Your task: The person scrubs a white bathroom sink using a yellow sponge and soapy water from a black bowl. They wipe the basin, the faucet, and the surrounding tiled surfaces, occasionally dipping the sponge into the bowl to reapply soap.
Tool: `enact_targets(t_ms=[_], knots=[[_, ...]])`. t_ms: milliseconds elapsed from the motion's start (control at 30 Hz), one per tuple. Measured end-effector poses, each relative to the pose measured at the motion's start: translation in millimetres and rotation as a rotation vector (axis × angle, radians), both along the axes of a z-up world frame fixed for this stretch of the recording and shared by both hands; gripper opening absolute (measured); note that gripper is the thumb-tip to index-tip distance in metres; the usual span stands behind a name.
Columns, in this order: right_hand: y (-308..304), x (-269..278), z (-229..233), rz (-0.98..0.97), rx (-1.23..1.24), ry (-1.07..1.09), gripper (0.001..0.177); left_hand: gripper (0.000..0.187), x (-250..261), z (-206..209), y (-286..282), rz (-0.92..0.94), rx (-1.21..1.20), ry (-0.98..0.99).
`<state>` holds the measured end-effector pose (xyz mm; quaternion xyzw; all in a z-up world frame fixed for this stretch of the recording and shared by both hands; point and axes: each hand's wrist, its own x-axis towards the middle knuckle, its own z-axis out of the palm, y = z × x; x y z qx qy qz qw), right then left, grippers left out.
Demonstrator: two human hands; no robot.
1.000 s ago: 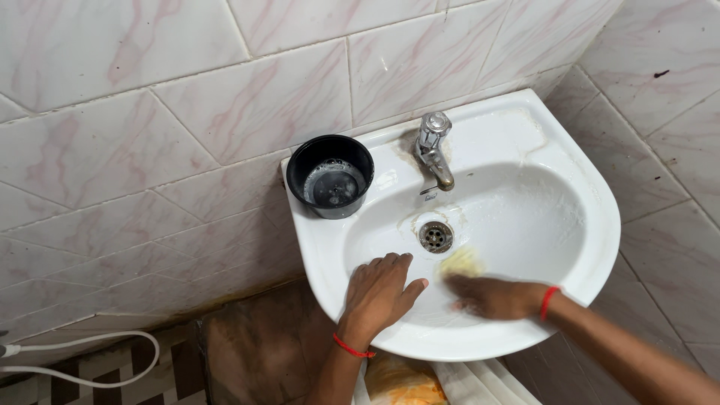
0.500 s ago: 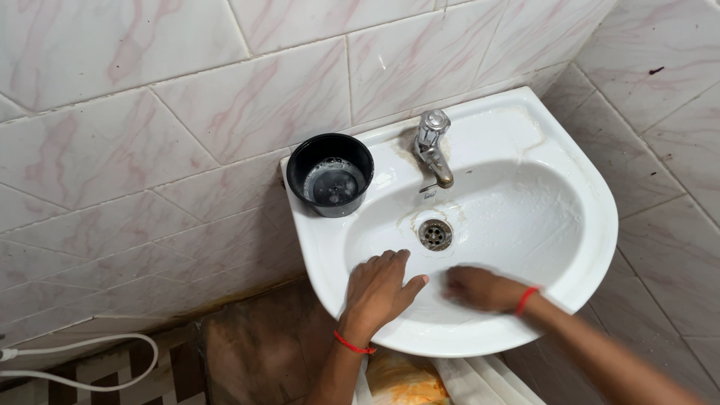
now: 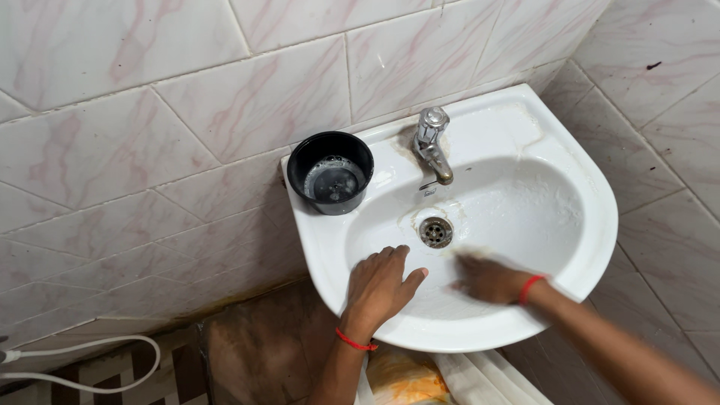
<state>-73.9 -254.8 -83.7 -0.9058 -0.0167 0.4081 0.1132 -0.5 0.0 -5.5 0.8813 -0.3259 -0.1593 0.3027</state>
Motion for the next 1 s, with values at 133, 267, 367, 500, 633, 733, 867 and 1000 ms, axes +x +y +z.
enact_targets(t_ms=[133,267,367,500,633,733,867,1000], knots=[[58.3,-6.5,-7.0,0.141,0.685,-0.013,0.068,0.052,0.1,-1.5,-1.9,0.021,-0.026,-0.002],[-2.5,-2.4,20.1,0.041,0.229,0.121,0.08,0.051,0.7,3.1,-1.2,0.005,0.025,0.011],[-68.3,5.4,44.9,0.108,-0.498,-0.082,0.079,0.051,-0.3,3.1,-1.1,-0.001,0.027,0.007],[-35.7,1.9,23.1,0.184,-0.318,0.05,0.076,0.053,-1.7,0.4,-2.1,0.003,0.017,-0.026],[27.6,-7.0,11.4,0.071,0.566,0.145,0.078,0.052,-2.8,-1.0,-1.4,-0.001,0.024,-0.03],[-11.4,0.6,20.0,0.082,0.225,0.222,0.079,0.054,-2.6,0.4,-1.1,0.003,0.036,-0.029],[-94.9,8.4,36.1,0.098,-0.665,-0.304,0.077,0.055,-2.4,1.7,-4.3,0.006,0.05,-0.003],[-29.8,1.7,-0.2,0.113,-0.285,-0.059,0.077,0.055,-3.6,-0.3,-2.9,0.015,0.018,-0.043]])
